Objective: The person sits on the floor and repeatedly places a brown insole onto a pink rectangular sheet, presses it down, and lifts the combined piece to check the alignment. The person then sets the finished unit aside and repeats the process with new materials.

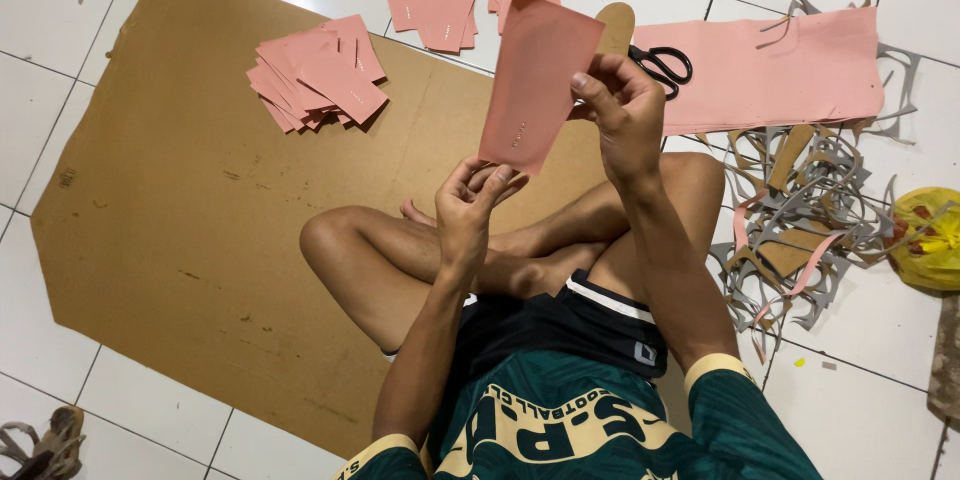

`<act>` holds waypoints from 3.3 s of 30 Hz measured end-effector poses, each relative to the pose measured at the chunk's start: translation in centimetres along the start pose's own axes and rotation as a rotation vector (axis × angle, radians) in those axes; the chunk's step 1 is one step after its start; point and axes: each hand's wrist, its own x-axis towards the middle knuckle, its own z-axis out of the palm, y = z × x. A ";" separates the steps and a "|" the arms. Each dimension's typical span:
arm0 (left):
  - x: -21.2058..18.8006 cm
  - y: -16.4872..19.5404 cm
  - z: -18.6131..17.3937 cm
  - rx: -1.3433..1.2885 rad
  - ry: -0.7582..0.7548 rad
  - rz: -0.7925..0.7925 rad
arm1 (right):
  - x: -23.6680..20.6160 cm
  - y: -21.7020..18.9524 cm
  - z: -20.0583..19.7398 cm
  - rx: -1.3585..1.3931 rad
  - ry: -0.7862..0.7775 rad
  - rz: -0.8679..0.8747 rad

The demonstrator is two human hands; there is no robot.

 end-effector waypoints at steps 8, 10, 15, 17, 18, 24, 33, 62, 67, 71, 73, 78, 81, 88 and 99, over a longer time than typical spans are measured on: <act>0.3 -0.9 -0.6 0.104 0.061 0.026 | 0.7 -0.5 1.1 -0.181 -0.133 -0.083; 0.5 -1.0 -0.8 0.100 0.060 0.026 | 1.1 -0.8 1.3 -0.194 -0.125 -0.076; 1.5 -0.7 -1.0 0.055 0.049 0.059 | 2.9 -2.0 2.4 -0.235 -0.124 -0.128; 2.0 -0.3 -1.0 0.037 0.042 0.084 | 3.7 -2.5 2.9 -0.226 -0.143 -0.146; 2.2 -0.2 -1.0 0.028 0.040 0.096 | 3.9 -2.8 3.1 -0.221 -0.153 -0.154; 2.7 0.3 -1.2 -0.015 0.076 0.149 | 4.4 -3.6 4.0 -0.048 -0.181 -0.021; 2.6 0.0 -1.6 -0.014 0.052 0.140 | 4.6 -3.2 4.0 -0.211 -0.255 -0.144; 2.3 0.3 -1.6 0.070 0.046 0.148 | 4.9 -2.7 3.6 -0.226 -0.235 -0.127; 3.4 -4.8 -5.7 0.289 0.103 0.085 | 5.5 6.5 0.2 -0.318 -0.073 0.040; 1.8 -10.0 -10.1 1.129 0.085 0.292 | 2.9 16.0 -2.9 -0.576 0.137 0.096; 1.1 -12.1 -11.4 1.431 -0.078 0.246 | 0.4 19.2 -3.5 -0.734 0.139 0.030; 1.9 -16.9 -11.2 2.093 -0.696 0.062 | -5.9 23.5 -0.2 -0.846 -0.282 -0.077; 3.3 -18.6 -10.8 2.060 -0.655 0.202 | -5.5 24.2 1.0 -0.911 -0.545 -0.072; 3.0 -18.9 -10.4 1.982 -0.674 0.007 | -3.3 25.1 0.1 -1.142 -0.653 0.013; 2.6 -19.1 -9.8 1.873 -0.622 -0.119 | 1.2 24.8 0.4 -1.287 -0.583 0.029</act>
